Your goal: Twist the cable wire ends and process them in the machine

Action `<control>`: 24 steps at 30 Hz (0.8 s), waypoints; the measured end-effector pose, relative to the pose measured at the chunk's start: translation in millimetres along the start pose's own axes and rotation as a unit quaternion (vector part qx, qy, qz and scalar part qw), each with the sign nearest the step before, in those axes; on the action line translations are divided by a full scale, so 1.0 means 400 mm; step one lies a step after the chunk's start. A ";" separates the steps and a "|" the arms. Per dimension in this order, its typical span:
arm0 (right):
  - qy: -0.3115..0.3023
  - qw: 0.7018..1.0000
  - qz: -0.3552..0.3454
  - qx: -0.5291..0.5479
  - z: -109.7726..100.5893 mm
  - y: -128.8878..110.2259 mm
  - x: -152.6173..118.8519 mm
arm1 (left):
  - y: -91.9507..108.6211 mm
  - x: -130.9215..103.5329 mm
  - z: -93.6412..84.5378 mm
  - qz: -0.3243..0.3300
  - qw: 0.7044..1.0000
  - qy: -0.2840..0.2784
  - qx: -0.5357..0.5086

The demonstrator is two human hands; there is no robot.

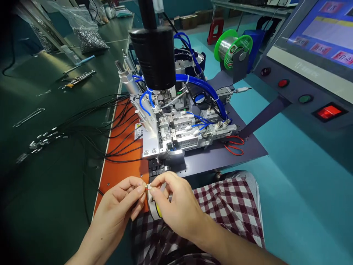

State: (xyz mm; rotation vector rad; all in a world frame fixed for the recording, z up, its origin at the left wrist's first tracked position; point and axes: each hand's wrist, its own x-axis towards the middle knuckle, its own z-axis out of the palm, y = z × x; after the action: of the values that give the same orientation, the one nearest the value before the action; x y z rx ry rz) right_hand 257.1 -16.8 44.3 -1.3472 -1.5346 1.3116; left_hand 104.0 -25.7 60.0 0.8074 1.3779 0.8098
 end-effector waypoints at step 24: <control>-0.036 0.997 -0.073 0.001 -0.053 0.005 0.029 | 0.019 0.004 -0.002 -0.008 0.998 -0.028 0.060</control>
State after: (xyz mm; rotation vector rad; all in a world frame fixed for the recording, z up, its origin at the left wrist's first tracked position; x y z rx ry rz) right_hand 274.9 -0.6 46.1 -1.1742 -1.6486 1.2818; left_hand 103.0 -20.5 65.8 0.9049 1.3911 0.6931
